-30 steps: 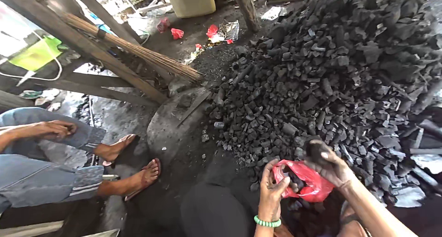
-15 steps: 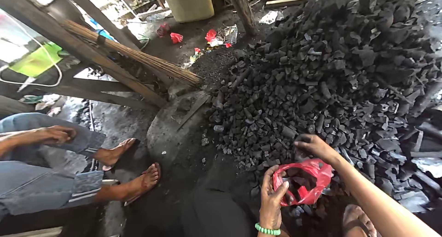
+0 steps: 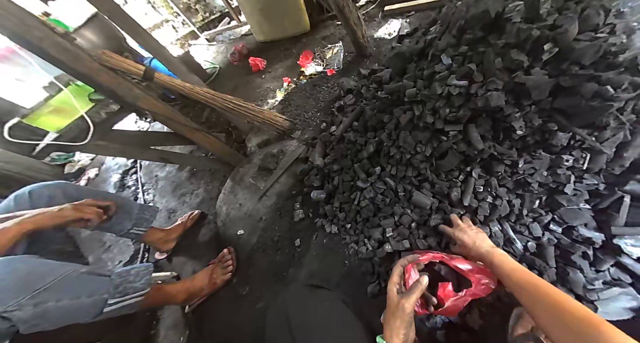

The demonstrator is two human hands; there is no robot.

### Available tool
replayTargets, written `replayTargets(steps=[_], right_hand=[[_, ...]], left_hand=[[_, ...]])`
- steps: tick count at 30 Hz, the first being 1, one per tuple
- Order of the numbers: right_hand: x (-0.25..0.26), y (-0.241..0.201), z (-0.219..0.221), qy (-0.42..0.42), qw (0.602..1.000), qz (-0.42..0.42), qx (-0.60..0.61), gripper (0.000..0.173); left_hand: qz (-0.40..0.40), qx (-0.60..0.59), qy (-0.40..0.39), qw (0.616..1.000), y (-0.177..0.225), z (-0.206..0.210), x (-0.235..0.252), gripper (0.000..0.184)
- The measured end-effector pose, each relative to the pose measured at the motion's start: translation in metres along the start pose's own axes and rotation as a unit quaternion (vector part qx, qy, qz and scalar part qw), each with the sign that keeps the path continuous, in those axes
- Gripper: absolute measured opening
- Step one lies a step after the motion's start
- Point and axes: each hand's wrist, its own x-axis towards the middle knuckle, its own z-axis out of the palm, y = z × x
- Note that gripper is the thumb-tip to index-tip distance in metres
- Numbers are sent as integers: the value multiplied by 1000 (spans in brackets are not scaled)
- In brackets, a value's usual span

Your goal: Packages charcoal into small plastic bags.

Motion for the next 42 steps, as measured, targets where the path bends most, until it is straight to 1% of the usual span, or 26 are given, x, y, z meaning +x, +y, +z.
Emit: replayTargets(steps=[3, 4, 5, 7, 8, 9, 12, 13, 14, 15, 17, 19, 20, 21, 22, 25, 26, 27, 30, 32, 34, 36, 37, 38, 41, 42], right_hand=[[-8, 15, -13, 82, 979, 9, 188, 65], [-17, 15, -20, 117, 944, 3, 309, 62], [-30, 11, -26, 128, 888, -19, 440, 56], [-59, -5, -30, 52, 766, -95, 634, 46], [-71, -13, -27, -10, 737, -137, 662, 50], [-79, -21, -23, -57, 749, -169, 638, 55], [-86, -43, -15, -89, 920, -200, 326, 69], [-84, -48, -13, -76, 950, -192, 235, 72], [-84, -50, -16, -54, 956, -191, 215, 67], [-87, -48, -23, -19, 946, -197, 258, 56], [-94, -36, -40, 34, 894, -179, 409, 34], [-91, -13, -45, 121, 826, -124, 536, 25], [-84, 3, -40, 172, 817, -76, 545, 23], [-75, 22, -31, 211, 836, -17, 506, 26], [-67, 39, -16, 218, 869, 47, 442, 39], [-58, 41, 33, 102, 937, 167, 290, 92], [-58, 26, 45, 81, 945, 185, 258, 99], [-58, 10, 54, 83, 949, 191, 235, 96], [-57, -21, 65, 107, 968, 119, 194, 65], [-47, -17, 68, 84, 976, 82, 181, 55], [-38, -1, 67, 94, 965, 68, 237, 56], [-35, 12, 55, 120, 925, 61, 356, 60], [-39, 14, 43, 136, 877, 53, 458, 62], [-45, 12, 29, 157, 804, 34, 573, 56], [-61, -4, -12, 150, 512, -100, 840, 40], [-64, -13, -22, 127, 456, -154, 868, 43]], left_hand=[[13, -12, 7, 1000, 0, 2, -1, 48], [19, -16, 6, 1000, -1, 3, 0, 51], [26, -15, 7, 1000, -1, 4, 0, 55], [36, -8, 10, 999, -1, 6, -1, 63], [38, -4, 16, 999, -1, 6, -2, 66], [39, 6, 19, 999, -1, 6, -4, 68], [38, 46, 9, 998, 4, 9, -9, 71], [39, 51, 0, 998, 8, 9, -11, 71], [38, 50, -8, 998, 13, 9, -14, 71], [38, 44, -15, 998, 21, 10, -18, 69], [51, 14, -19, 998, 38, 9, -25, 68], [115, -11, -24, 993, 56, 8, -33, 71], [158, -11, -27, 987, 67, 8, -38, 75], [196, -8, -26, 980, 77, 9, -43, 80], [225, -4, -20, 974, 87, 10, -48, 84], [270, 30, -13, 962, 103, 8, -52, 82], [273, 52, -8, 961, 103, 7, -50, 81], [272, 77, 5, 959, 100, 6, -49, 82], [274, 161, 35, 948, 90, 4, -42, 82], [274, 165, 39, 947, 87, 2, -37, 81], [272, 127, 39, 953, 93, 2, -34, 81], [268, 68, 46, 960, 99, 0, -30, 81], [260, 43, 50, 963, 101, -1, -28, 82], [250, 30, 56, 966, 100, -1, -26, 81], [198, 30, 62, 978, 85, 2, -16, 78], [172, 31, 56, 983, 77, 2, -12, 79]])
